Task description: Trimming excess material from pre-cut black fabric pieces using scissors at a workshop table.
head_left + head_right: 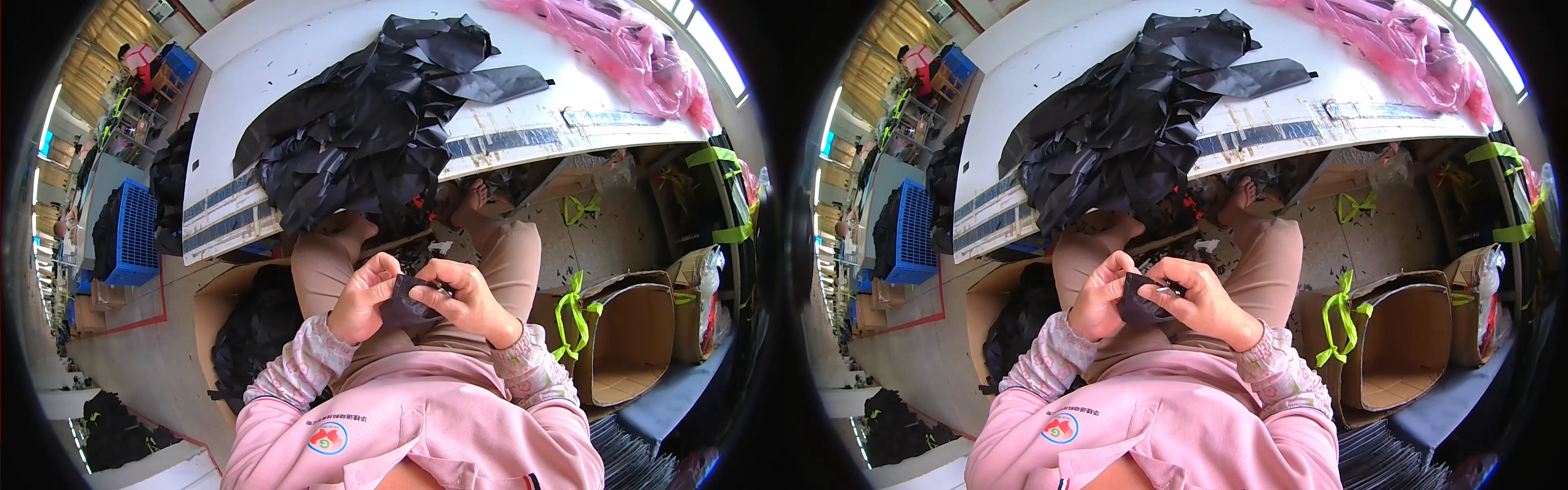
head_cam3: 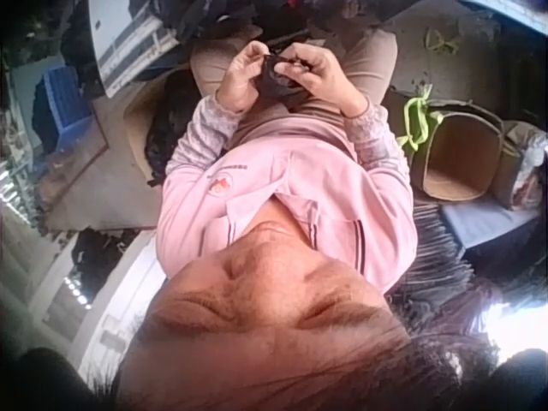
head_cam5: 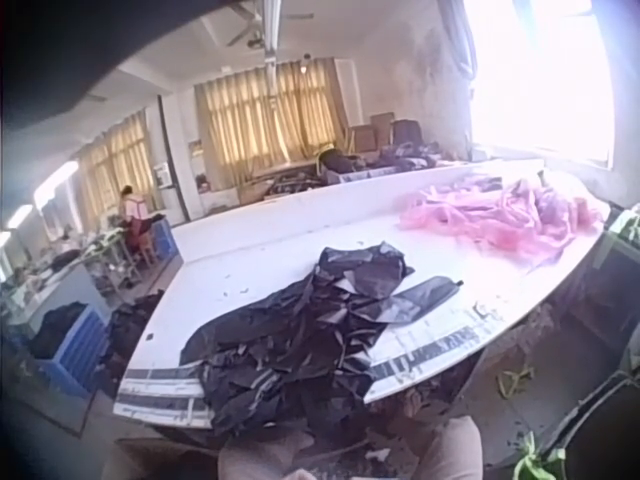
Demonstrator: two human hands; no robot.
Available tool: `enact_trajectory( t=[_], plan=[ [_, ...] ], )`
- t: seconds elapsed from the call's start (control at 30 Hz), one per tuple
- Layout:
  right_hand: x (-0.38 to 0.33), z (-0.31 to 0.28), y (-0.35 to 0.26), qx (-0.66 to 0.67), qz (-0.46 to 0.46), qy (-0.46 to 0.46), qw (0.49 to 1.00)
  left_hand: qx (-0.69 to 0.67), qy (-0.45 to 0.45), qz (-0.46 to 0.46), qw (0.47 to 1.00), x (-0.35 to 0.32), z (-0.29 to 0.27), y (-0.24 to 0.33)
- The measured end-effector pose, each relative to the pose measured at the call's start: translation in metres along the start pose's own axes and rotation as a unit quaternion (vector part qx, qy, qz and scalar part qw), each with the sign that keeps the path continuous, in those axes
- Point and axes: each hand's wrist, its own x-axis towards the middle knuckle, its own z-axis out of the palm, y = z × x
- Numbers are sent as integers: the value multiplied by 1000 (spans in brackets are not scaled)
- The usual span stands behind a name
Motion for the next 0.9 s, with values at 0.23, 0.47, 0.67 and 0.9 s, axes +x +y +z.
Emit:
enact_trajectory(
  t=[0.23, 0.47, 0.67, 0.9],
  plan=[
    [0, -4, -3, -29, 69, 10, 997, 245, 18, 36, 969, -14, 11, 13],
    [5, -3, -3, -53, 32, 13, 998, 423, -18, 126, 897, -15, 7, 15],
    [4, -4, 16, 203, 94, -2, 975, 227, -21, 18, 973, -11, 9, 12],
    [9, 6, 23, 252, 110, 25, 961, 186, -23, 102, 977, -5, 13, 1]
  ],
)
